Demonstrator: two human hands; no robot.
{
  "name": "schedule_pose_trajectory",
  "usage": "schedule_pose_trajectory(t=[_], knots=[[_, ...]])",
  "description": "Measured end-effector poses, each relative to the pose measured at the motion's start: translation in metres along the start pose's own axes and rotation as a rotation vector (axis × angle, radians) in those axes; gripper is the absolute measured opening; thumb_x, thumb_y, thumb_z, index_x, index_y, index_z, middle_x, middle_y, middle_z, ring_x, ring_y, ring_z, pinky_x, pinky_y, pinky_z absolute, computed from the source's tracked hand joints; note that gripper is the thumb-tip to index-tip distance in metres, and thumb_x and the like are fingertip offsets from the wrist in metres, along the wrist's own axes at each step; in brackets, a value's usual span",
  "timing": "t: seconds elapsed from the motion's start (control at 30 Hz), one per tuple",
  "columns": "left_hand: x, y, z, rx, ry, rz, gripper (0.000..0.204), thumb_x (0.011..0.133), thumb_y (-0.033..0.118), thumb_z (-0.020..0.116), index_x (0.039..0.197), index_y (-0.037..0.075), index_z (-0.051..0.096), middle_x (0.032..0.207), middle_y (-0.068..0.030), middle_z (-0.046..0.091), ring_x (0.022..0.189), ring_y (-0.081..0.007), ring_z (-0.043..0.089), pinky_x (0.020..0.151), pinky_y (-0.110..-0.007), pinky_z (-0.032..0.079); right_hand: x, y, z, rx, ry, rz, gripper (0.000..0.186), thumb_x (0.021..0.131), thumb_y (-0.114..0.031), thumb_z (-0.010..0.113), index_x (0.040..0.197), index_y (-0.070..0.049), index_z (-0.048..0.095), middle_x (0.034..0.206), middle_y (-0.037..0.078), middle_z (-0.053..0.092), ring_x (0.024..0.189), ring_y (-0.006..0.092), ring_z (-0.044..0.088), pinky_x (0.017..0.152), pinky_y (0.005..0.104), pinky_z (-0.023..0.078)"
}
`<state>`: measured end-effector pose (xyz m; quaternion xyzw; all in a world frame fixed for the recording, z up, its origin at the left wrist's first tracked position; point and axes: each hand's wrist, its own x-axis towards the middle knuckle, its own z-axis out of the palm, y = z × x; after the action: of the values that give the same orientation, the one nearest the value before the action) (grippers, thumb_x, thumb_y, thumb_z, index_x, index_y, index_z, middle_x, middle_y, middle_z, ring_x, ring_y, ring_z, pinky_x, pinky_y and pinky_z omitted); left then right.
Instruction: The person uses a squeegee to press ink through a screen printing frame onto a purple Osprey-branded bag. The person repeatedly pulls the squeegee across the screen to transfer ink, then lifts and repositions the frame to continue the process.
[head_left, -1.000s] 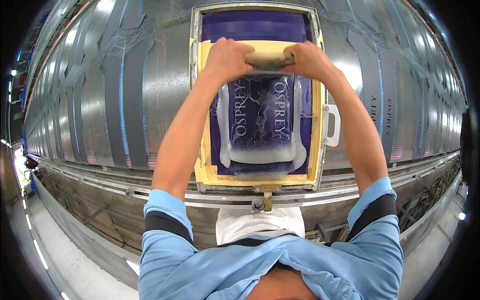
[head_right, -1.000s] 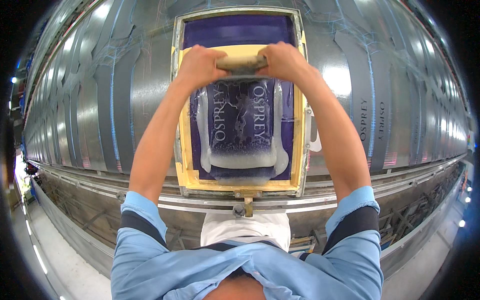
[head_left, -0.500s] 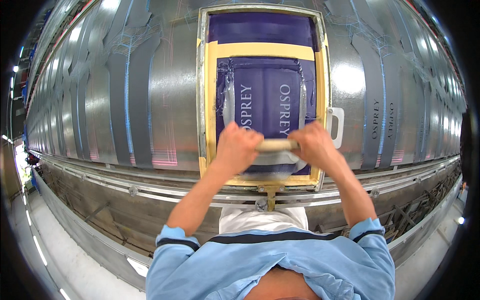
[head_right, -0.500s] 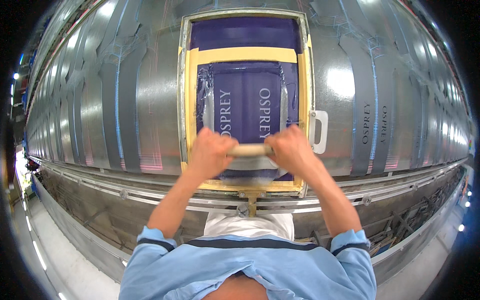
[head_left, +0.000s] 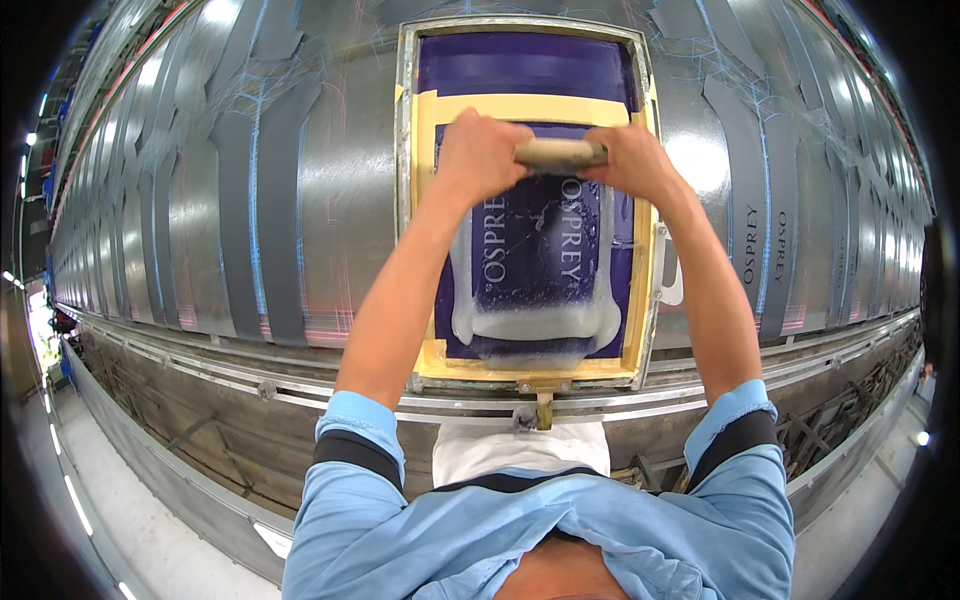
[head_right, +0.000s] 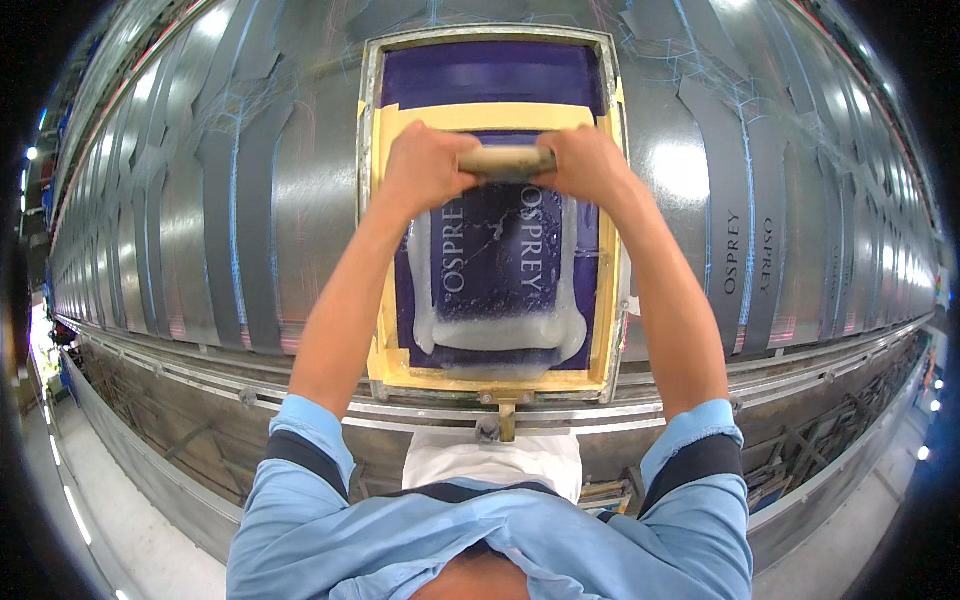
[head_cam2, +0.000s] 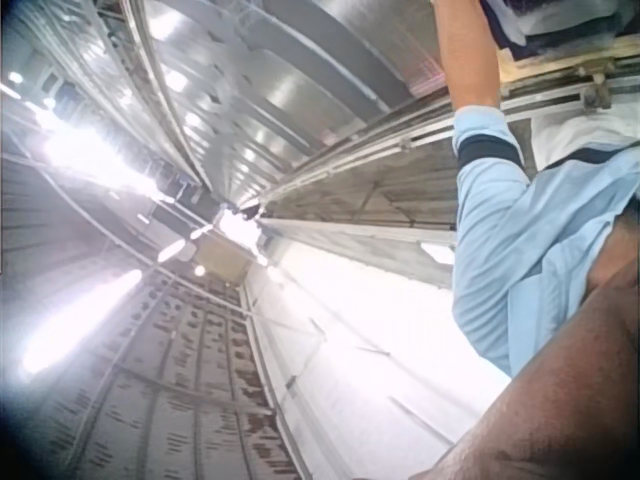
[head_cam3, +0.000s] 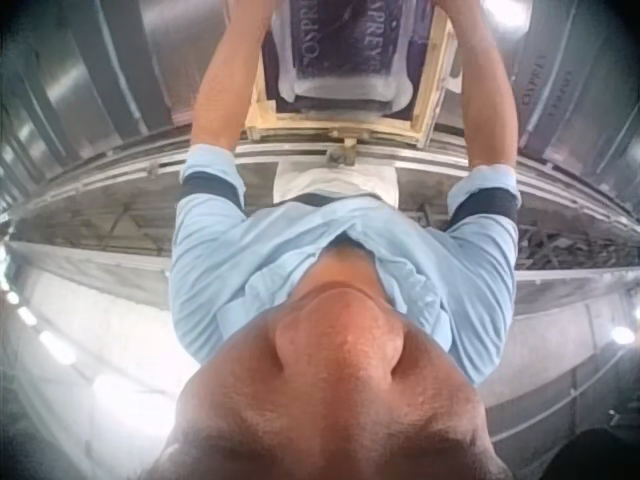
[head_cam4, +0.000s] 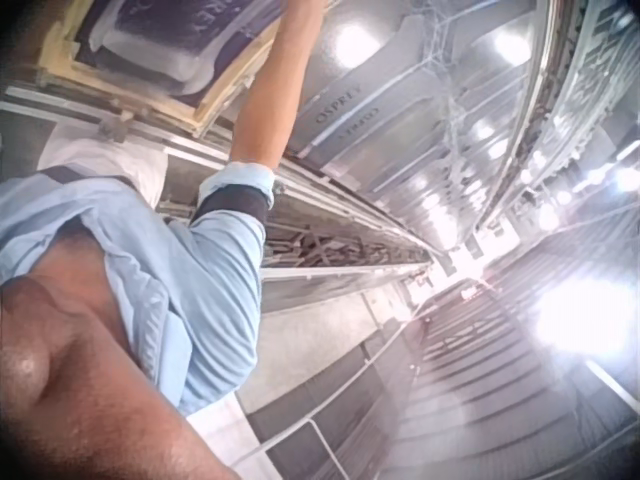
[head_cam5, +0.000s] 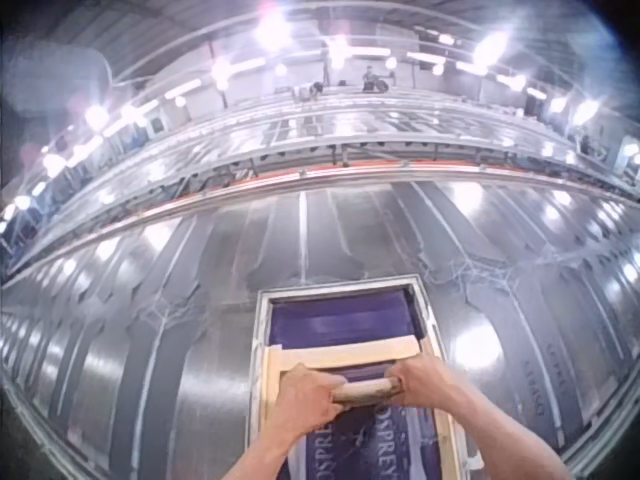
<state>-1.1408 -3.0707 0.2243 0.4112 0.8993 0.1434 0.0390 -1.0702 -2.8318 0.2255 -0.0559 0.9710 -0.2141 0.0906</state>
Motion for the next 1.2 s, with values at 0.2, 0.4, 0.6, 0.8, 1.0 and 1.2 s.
schedule_pose_trajectory(t=[0.2,0.4,0.6,0.8,1.0,1.2], knots=[[-0.161,0.092,0.007,-0.101,0.036,0.024,0.012,0.069,0.01,0.071,0.079,0.014,0.067,0.074,-0.0017,0.067,0.068,-0.0215,0.064,0.075,-0.038,0.044,-0.155,-0.072,0.046,0.06,-0.185,-0.052,0.042,0.069,-0.014,0.09,0.107,-0.008,0.072,0.103,0.011,0.072,0.104,0.0316,0.065,0.096,0.0435,0.048],[-0.2,0.113,0.019,-0.041,0.071,-0.036,0.055,0.064,0.016,0.081,0.118,0.015,0.07,0.094,-0.0004,0.071,0.088,-0.0206,0.065,0.086,-0.039,0.043,-0.16,-0.003,0.053,0.15,0.57,0.126,0.042,0.085,-0.03,0.081,0.118,-0.006,0.07,0.115,0.015,0.071,0.111,0.0332,0.062,0.099,0.0451,0.046],[-0.195,0.114,0.019,-0.021,0.016,-0.059,0.024,0.068,0.013,0.075,0.092,0.015,0.072,0.086,0.0022,0.067,0.085,-0.0186,0.062,0.086,-0.036,0.042,-0.135,0.068,0.078,0.335,0.605,0.574,0.03,0.103,-0.032,0.062,0.098,-0.003,0.064,0.077,0.01,0.066,0.07,0.0228,0.06,0.069,0.0398,0.047],[-0.226,0.078,-0.012,-0.037,0.1,-0.092,0.012,0.07,0.015,0.073,0.08,0.015,0.068,0.085,-0.0005,0.067,0.092,-0.0206,0.064,0.089,-0.037,0.042,-0.12,0.001,0.054,0.553,0.591,0.598,0.029,0.103,-0.031,0.063,0.096,-0.002,0.065,0.065,0.0,0.056,0.063,0.0103,0.048,0.058,0.0337,0.04],[-0.337,-0.095,-0.093,0.064,-0.055,-0.126,0.025,0.069,0.016,0.08,0.093,0.017,0.075,0.093,0.0047,0.071,0.093,-0.0171,0.065,0.089,-0.035,0.043,-0.032,-0.189,0.157,0.688,0.696,0.427,0.027,0.1,-0.028,0.067,0.098,-0.001,0.066,0.08,0.008,0.067,0.075,0.0173,0.062,0.072,0.0368,0.05],[-0.407,-0.167,-0.133,0.097,0.07,-0.068,0.027,0.067,0.01,0.077,0.093,0.017,0.074,0.095,0.0051,0.071,0.086,-0.0164,0.064,0.085,-0.035,0.043,0.016,-0.286,0.167,0.654,0.674,0.44,0.027,0.1,-0.029,0.068,0.099,-0.002,0.066,0.081,0.008,0.068,0.074,0.0175,0.061,0.071,0.0364,0.05]])
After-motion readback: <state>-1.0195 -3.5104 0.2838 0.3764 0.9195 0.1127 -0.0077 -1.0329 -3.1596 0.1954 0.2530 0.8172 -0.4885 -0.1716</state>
